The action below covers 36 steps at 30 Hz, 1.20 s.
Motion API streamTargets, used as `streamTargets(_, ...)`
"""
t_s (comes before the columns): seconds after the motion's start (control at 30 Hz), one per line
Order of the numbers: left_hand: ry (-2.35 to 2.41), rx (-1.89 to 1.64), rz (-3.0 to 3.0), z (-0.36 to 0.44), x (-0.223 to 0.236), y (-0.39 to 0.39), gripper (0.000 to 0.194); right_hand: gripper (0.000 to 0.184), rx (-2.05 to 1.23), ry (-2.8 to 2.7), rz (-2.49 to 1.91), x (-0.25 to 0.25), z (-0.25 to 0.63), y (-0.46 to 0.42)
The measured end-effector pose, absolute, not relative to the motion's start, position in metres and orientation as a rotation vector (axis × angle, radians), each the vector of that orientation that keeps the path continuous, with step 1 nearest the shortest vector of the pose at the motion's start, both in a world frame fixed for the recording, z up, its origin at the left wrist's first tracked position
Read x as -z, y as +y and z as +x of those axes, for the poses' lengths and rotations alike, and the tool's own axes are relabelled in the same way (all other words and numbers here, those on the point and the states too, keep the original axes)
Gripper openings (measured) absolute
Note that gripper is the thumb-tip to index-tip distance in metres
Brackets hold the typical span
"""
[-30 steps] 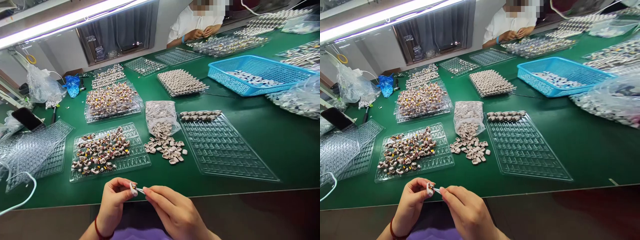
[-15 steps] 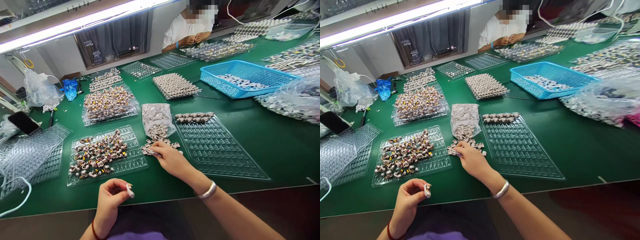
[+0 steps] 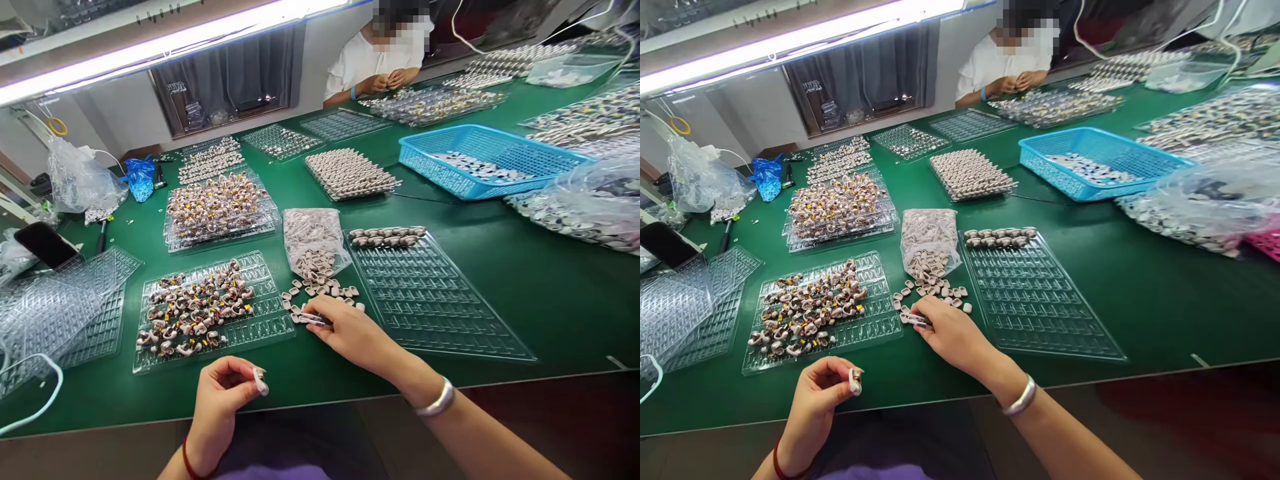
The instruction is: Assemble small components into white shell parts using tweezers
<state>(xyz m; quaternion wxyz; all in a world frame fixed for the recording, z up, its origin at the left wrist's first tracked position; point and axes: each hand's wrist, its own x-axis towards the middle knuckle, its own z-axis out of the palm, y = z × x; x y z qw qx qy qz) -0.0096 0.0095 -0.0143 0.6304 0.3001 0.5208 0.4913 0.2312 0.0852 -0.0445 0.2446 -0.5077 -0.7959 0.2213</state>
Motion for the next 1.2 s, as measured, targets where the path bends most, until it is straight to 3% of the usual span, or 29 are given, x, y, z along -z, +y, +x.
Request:
streamTargets(0.67, 1.145, -1.104, 0.64, -0.008, 0.015, 0.013, 0.022, 0.018, -0.579, -2.086, -1.197, 0.04, 0.219, 0.07)
streamTargets(0.8, 1.115, -1.101, 0.618, -0.007, 0.012, 0.012, 0.02, 0.023, -0.752, -1.996, -1.012, 0.028, 0.208, 0.052)
streamTargets(0.93, 1.106, -1.088, 0.605, -0.005, 0.008, 0.01, 0.021, 0.016, -1.14, -1.754, -0.984, 0.022, 0.194, 0.034)
streamTargets(1.03, 1.084, -1.078, 0.597, -0.004, 0.005, 0.008, 0.021, 0.029, -1.364, -1.514, -1.006, 0.023, 0.184, 0.024)
streamTargets(1.2, 1.055, -1.08, 0.589, -0.004, 0.004, 0.007, 0.02, 0.026, -1.351, -1.429, -0.95, 0.023, 0.177, 0.017)
